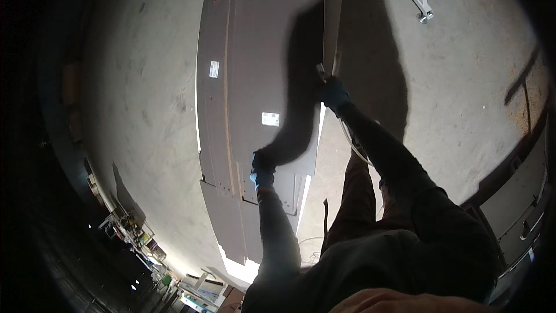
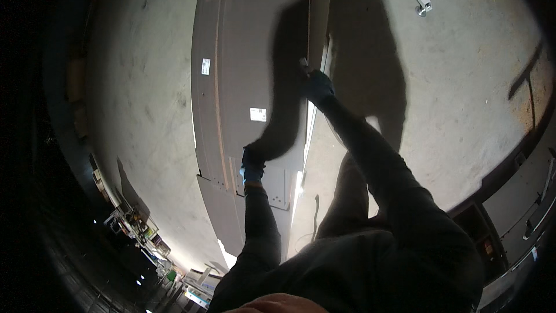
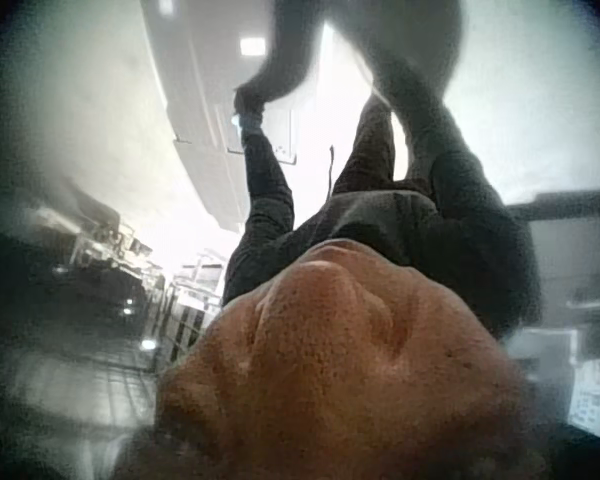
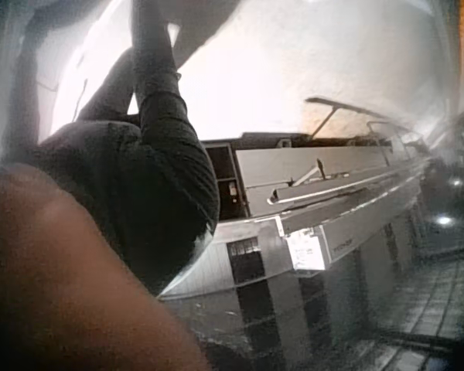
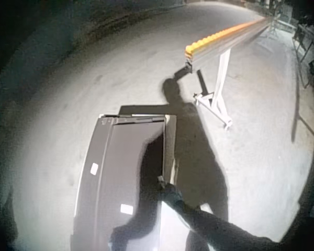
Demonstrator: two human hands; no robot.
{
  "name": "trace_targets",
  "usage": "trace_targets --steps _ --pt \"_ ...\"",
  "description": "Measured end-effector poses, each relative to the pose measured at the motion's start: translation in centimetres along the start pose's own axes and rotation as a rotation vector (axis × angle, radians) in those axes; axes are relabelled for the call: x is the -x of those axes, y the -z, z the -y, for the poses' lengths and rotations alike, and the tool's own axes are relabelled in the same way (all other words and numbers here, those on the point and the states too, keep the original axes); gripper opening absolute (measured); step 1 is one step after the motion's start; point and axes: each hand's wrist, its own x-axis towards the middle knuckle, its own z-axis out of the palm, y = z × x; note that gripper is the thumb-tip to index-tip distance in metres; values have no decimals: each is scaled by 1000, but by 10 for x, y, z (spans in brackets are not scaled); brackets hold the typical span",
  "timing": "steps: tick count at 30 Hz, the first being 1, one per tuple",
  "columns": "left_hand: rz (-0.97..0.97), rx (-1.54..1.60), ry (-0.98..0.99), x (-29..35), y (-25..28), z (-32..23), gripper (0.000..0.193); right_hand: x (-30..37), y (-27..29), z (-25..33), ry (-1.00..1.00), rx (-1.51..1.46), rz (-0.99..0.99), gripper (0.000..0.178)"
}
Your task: The person repeatedly picks up rectangular wood panels from a stack, carries them to a workbench, and places them down. The person also moves a large white board across the floor and returns to the workbench to continue handling the panels.
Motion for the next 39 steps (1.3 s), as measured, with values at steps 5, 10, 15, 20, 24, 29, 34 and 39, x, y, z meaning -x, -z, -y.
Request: trace_targets --steps 5,10,15,20,24,29,34,39 --pt "-62 789 -142 1 -30 -20 40 -7 -6 -6 55 -76 46 45" --pt "87 512 -244 14 -79 -66 48 -11 -25 -26 396 468 110 20" --pt "77 -38 -554 65 -174 -124 56 80 98 -78 -234 -371 308 23" --pt "-94 -523 -1052 156 -276 -156 64 263 303 -221 -212 -245 -163 20" --pt "-163 -820 -1556 297 -385 -154 71 455 424 -358 -453 -573 -568 24" --pt "1187 -354 -806 593 -602 -70 81 717 529 -497 -589 -1016 -1021 28" --pt "1639 -455 -458 931 -753 115 73 941 597 -576 -655 -1060 -1465 29" --pt "1975 -758 -311 1185 -830 271 84 1078 632 -602 -858 -843 -1572 41"
